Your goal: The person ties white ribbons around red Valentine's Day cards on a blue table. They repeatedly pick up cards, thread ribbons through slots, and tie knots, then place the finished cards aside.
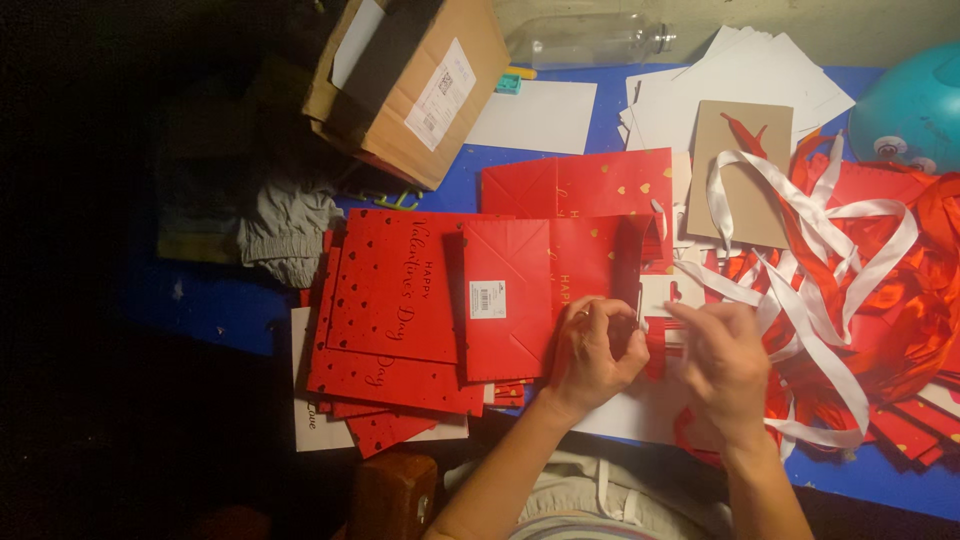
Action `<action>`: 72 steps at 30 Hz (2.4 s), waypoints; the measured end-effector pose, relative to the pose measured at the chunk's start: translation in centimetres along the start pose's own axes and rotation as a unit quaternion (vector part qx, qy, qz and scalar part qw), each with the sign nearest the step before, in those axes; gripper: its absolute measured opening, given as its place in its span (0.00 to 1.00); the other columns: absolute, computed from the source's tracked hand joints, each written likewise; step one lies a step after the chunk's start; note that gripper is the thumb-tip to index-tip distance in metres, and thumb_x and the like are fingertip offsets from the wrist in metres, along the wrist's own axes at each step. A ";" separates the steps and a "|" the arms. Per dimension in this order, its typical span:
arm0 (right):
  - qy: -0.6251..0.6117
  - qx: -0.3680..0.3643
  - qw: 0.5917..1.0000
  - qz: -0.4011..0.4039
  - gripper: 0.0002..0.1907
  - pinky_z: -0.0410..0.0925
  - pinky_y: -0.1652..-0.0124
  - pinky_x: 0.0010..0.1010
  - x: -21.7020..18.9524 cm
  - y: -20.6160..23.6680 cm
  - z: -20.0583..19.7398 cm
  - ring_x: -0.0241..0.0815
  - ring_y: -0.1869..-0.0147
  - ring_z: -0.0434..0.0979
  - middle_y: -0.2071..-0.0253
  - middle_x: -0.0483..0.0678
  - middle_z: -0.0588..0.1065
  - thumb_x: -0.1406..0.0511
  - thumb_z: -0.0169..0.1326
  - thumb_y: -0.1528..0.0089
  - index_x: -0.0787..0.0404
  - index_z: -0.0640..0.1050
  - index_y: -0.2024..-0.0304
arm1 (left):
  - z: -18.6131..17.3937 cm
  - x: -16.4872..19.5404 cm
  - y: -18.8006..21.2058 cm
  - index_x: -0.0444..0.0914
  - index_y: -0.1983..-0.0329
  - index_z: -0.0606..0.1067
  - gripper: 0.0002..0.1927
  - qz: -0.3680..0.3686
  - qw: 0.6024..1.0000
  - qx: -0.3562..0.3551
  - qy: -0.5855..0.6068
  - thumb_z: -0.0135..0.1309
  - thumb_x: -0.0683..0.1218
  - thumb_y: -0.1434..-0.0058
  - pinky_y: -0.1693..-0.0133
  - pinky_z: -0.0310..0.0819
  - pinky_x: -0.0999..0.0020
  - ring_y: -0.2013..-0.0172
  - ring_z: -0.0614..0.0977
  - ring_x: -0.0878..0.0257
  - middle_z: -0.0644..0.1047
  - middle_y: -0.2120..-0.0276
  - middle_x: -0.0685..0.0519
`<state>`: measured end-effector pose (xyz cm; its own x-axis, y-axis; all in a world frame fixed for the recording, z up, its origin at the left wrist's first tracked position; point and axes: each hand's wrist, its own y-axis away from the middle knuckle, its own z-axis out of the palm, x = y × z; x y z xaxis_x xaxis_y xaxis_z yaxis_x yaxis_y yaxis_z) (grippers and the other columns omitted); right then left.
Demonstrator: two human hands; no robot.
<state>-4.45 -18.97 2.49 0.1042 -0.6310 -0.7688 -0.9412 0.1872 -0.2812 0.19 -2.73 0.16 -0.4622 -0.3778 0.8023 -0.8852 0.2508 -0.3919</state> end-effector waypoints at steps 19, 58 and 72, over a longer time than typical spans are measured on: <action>0.323 -0.021 0.936 0.136 0.65 0.44 0.34 0.78 -2.6 3.0 -7.0 0.82 0.21 0.36 0.24 0.73 0.41 0.48 0.68 0.57 0.48 0.51 0.22 | -0.4 -0.4 0.1 0.39 0.54 0.69 0.12 0.018 1.000 -0.020 -0.007 0.57 0.43 0.38 0.38 0.67 0.50 0.64 0.81 0.51 0.78 0.68 0.51; 0.020 -0.029 0.995 -0.097 0.07 0.72 0.54 0.35 -3.2 -3.2 -2.0 0.45 0.53 0.79 0.59 0.50 0.78 0.74 0.56 0.40 0.65 0.78 0.59 | -10.4 8.1 0.1 0.46 0.51 0.67 0.18 0.238 0.962 0.132 -0.038 0.59 0.41 0.40 0.47 0.73 0.53 0.59 0.76 0.61 0.78 0.61 0.58; -0.121 -0.075 0.974 0.177 0.17 0.68 0.65 0.27 5.0 -0.8 1.6 0.35 0.66 0.76 0.69 0.45 0.73 0.59 0.46 0.25 0.67 0.76 0.57 | -1.8 2.2 -2.7 0.39 0.56 0.77 0.11 -0.007 1.000 -0.026 0.006 0.63 0.46 0.38 0.53 0.75 0.60 0.56 0.80 0.53 0.79 0.61 0.51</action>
<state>-2.66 -21.04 -2.07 -0.1799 -0.3477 -0.9202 -0.9663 0.2378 0.0990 1.67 -2.65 3.77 -0.4485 -0.3706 0.8133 -0.8876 0.2912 -0.3568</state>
